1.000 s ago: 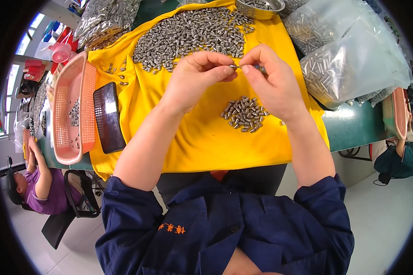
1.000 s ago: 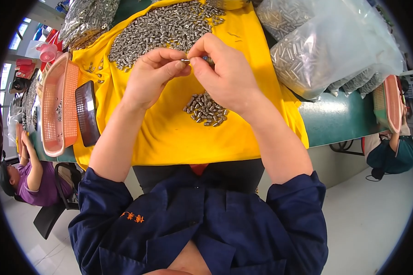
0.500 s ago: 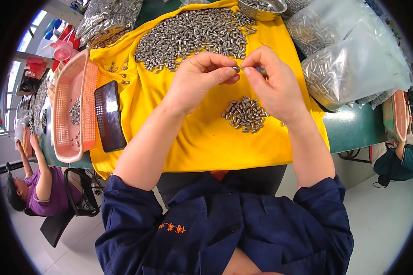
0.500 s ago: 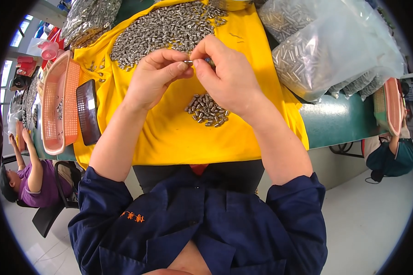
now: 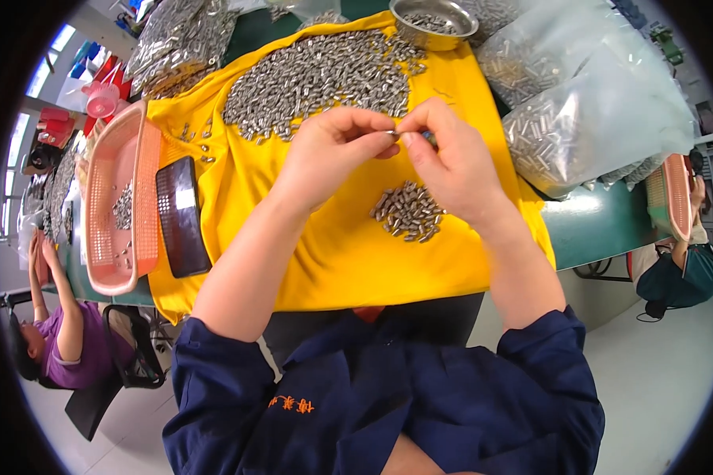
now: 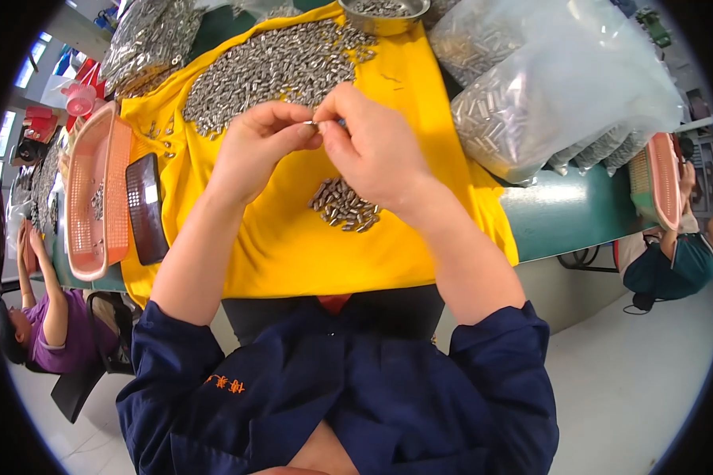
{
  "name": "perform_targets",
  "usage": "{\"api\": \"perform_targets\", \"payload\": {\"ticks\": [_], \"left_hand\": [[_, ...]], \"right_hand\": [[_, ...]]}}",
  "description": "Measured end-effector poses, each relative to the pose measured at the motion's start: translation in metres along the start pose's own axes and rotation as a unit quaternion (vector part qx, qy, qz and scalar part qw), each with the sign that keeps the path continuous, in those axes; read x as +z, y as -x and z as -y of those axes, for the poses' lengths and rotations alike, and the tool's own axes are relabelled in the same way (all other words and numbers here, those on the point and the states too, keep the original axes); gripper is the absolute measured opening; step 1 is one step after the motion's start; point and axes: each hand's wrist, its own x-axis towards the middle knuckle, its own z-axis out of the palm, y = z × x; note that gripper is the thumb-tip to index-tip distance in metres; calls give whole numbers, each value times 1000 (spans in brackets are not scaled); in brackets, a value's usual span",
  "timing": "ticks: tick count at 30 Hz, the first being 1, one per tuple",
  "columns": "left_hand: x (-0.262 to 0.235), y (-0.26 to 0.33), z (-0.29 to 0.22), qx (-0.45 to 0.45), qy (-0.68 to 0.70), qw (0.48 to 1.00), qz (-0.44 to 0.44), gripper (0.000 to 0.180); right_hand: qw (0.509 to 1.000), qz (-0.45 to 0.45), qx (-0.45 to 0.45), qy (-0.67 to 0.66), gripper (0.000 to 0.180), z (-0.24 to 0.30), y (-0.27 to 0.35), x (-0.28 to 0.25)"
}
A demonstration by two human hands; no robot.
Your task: Sorting small metal hardware components by hand on a workbench.
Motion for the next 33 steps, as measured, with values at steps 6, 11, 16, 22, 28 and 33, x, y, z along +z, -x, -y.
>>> {"api": "perform_targets", "payload": {"ticks": [6,11,16,22,28,33], "left_hand": [[-9,0,11,-2,52,998,25,16],[-3,-3,6,8,-19,1000,15,13],[-31,-12,17,24,-119,989,-82,10],[-3,-5,16,46,-99,994,2,9],[18,15,9,157,-354,919,71,18],[-9,-6,-3,164,-336,927,-36,16]], "right_hand": [[999,32,17,-9,4,-2,-2,3],[999,39,31,12,4,-1,-1,-1],[998,-42,21,-35,6,-14,-7,-10],[996,-89,-5,-18,8,-15,-2,-16],[992,-107,-2,-68,6,-20,-8,-3],[986,-162,-13,-33,5,-29,-12,-14]]}}
